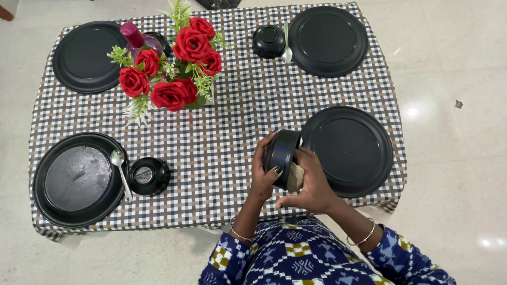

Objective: The person cleans black plates and bowls with a cloth while standing at a dining table.

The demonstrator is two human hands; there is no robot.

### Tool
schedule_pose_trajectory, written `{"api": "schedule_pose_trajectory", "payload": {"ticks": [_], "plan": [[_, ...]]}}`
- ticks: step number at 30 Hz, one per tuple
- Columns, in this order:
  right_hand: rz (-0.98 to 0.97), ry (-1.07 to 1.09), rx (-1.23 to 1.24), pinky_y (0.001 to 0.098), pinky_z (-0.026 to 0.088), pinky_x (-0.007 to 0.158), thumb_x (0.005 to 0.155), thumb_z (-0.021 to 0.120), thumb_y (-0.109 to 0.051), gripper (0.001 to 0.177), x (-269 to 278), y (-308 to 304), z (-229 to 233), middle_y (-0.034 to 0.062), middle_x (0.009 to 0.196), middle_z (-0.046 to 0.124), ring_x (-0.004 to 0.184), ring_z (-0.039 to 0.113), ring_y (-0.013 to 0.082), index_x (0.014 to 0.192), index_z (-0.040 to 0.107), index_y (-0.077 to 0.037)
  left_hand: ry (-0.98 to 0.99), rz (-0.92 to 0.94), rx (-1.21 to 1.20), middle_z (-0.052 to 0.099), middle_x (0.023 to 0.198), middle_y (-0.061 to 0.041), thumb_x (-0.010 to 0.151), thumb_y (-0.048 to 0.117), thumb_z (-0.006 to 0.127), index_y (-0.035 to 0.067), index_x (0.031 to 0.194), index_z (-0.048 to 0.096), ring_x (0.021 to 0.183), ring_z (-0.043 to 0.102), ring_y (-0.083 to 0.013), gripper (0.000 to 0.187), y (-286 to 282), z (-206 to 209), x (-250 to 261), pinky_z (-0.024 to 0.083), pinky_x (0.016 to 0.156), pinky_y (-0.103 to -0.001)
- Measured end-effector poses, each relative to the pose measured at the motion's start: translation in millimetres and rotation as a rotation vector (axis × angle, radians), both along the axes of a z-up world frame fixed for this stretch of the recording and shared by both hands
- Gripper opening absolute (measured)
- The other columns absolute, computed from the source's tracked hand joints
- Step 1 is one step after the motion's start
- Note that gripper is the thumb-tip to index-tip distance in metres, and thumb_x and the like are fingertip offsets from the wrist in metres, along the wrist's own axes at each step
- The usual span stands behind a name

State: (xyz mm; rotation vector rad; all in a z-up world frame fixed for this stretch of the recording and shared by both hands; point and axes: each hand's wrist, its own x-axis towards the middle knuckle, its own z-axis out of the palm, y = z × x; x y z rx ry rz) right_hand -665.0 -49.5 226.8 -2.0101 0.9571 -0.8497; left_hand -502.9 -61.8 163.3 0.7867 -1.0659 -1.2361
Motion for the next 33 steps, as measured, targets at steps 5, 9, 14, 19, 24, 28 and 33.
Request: {"api": "schedule_pose_trajectory", "payload": {"ticks": [5, 9, 14, 19, 24, 28, 33], "plan": [[0.084, -0.511, 0.256, 0.0408, 0.045, 0.112, 0.07, 0.093, -0.057, 0.13, 12.2, 17.9, 0.6, 0.0126, 0.149, 0.04, 0.138, 0.045, 0.027, 0.159, 0.015, -0.003, 0.002, -0.118, -0.142, 0.052, 0.151, -0.021, 0.078, 0.055, 0.075, 0.005, 0.151, 0.045, 0.14, 0.056, -0.0344, 0.093, 6.0, 21.3, 0.7, 0.05, 0.117, -0.047], [0.07, -0.285, -0.047, 0.0474, 0.043, 0.112, 0.08, 0.088, -0.051, 0.088, 7.1, 11.9, -2.3, 0.0133, 0.144, 0.043, 0.136, 0.045, 0.0299, 0.144, 0.045, -0.007, -0.051, -0.126, -0.099, 0.054, 0.15, -0.021, 0.077, 0.055, 0.074, 0.004, 0.15, 0.048, 0.137, 0.058, -0.033, 0.092, 3.3, 27.2, 2.9, 0.05, 0.115, -0.045], [0.129, 0.083, -0.429, 0.0589, 0.034, 0.106, 0.073, 0.089, -0.043, 0.044, -1.8, -9.2, -0.2, 0.0101, 0.125, 0.063, 0.126, 0.05, 0.0335, 0.102, 0.074, -0.014, 0.034, -0.251, 0.084, 0.06, 0.135, -0.019, 0.076, 0.048, 0.065, 0.004, 0.147, 0.052, 0.121, 0.065, -0.0301, 0.085, 1.5, 36.0, 14.1, 0.057, 0.102, -0.041], [0.136, 0.396, -0.855, 0.0615, 0.043, 0.106, 0.077, 0.081, -0.024, 0.011, -9.5, -17.2, -16.8, 0.0025, 0.104, 0.069, 0.114, 0.061, 0.028, 0.083, 0.074, -0.019, 0.119, -0.239, 0.371, 0.062, 0.127, -0.02, 0.079, 0.041, 0.059, 0.006, 0.146, 0.05, 0.114, 0.067, -0.0326, 0.076, -1.0, 34.7, 11.1, 0.059, 0.093, -0.044], [0.126, 0.33, -0.891, 0.0464, 0.055, 0.089, 0.084, 0.078, -0.019, 0.013, -14.6, -12.0, -34.3, 0.0059, 0.099, 0.069, 0.102, 0.069, 0.0265, 0.08, 0.067, -0.013, 0.027, -0.309, 0.372, 0.055, 0.146, -0.02, 0.092, 0.034, 0.062, 0.005, 0.157, 0.043, 0.131, 0.058, -0.0329, 0.074, 1.3, 25.1, 4.5, 0.051, 0.109, -0.042], [0.052, 0.234, -0.738, 0.0441, 0.051, 0.07, 0.072, 0.075, -0.021, 0.018, -2.2, -10.2, -14.0, 0.0141, 0.097, 0.072, 0.087, 0.067, 0.0304, 0.086, 0.072, -0.009, -0.095, -0.137, 0.201, 0.045, 0.154, -0.017, 0.085, 0.024, 0.072, 0.014, 0.16, 0.023, 0.141, 0.048, -0.031, 0.091, 4.5, 37.6, -1.4, 0.046, 0.114, -0.044], [0.039, 0.257, -0.609, 0.0457, 0.052, 0.072, 0.071, 0.075, -0.024, 0.025, -4.0, -14.6, -2.5, 0.0115, 0.092, 0.069, 0.086, 0.066, 0.0315, 0.089, 0.07, -0.006, -0.375, 0.1, -0.043, 0.048, 0.149, -0.021, 0.081, 0.014, 0.078, 0.008, 0.156, 0.029, 0.138, 0.049, -0.0334, 0.09, 15.1, 52.1, -17.4, 0.045, 0.112, -0.045]]}}
